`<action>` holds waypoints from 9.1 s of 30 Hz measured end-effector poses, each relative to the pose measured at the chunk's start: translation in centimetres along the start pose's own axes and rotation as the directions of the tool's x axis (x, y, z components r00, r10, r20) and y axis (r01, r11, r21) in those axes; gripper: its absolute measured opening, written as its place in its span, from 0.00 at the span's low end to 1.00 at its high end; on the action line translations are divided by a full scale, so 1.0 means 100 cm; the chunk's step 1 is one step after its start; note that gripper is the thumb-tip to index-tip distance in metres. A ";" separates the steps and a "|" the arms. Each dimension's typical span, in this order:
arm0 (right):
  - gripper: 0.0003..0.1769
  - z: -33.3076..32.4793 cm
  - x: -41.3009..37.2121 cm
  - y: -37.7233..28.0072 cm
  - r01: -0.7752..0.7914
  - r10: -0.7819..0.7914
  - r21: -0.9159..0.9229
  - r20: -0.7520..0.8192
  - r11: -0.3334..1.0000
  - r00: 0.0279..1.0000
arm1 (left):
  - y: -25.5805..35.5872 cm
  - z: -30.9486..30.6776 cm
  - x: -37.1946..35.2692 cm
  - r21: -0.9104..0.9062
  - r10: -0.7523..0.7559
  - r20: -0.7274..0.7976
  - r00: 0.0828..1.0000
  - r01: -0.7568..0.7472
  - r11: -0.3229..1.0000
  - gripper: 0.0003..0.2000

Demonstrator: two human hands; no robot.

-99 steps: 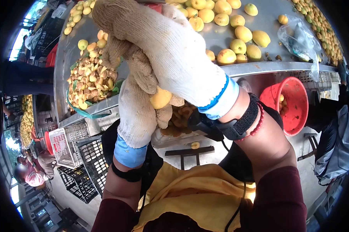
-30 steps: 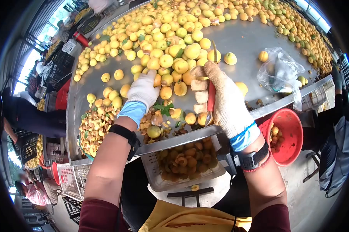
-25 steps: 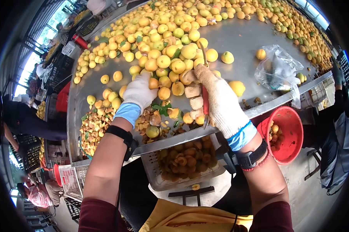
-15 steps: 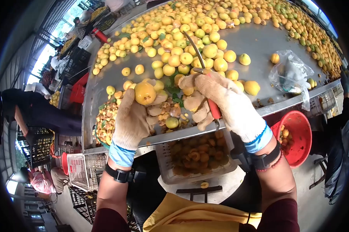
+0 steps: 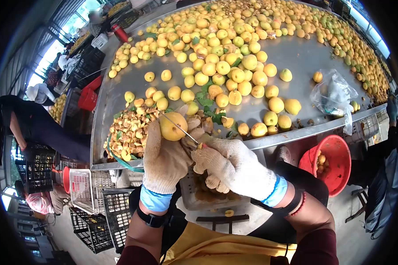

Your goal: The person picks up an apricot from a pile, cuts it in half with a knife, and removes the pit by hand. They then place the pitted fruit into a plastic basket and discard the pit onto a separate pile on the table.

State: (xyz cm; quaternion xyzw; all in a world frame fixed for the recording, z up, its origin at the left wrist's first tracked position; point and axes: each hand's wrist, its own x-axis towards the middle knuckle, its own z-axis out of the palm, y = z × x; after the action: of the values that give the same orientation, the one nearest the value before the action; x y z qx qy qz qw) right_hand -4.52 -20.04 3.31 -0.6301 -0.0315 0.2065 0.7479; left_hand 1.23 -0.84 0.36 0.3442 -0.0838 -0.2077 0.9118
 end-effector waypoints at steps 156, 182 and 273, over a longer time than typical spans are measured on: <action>0.23 0.028 0.056 0.045 0.040 -0.281 -0.746 -0.199 0.665 0.939 | -0.017 -0.032 0.017 -0.194 -0.118 -0.296 0.948 0.061 0.979 0.34; 0.20 0.010 0.053 0.043 -0.013 -0.048 -0.405 -0.140 0.914 0.989 | -0.026 -0.026 0.019 0.049 0.075 -0.305 0.949 -0.064 0.997 0.23; 0.17 -0.026 0.106 0.011 0.686 -0.682 0.462 -0.211 0.562 0.701 | -0.033 0.003 -0.001 0.219 -0.052 -0.269 0.962 0.113 0.969 0.19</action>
State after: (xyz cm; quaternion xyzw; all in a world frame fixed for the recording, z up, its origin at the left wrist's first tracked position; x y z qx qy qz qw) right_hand 5.69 -18.65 -0.58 -0.3488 -0.2142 -0.1011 0.9068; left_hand -0.03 -3.18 -1.62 0.4763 0.0277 -0.1875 0.8586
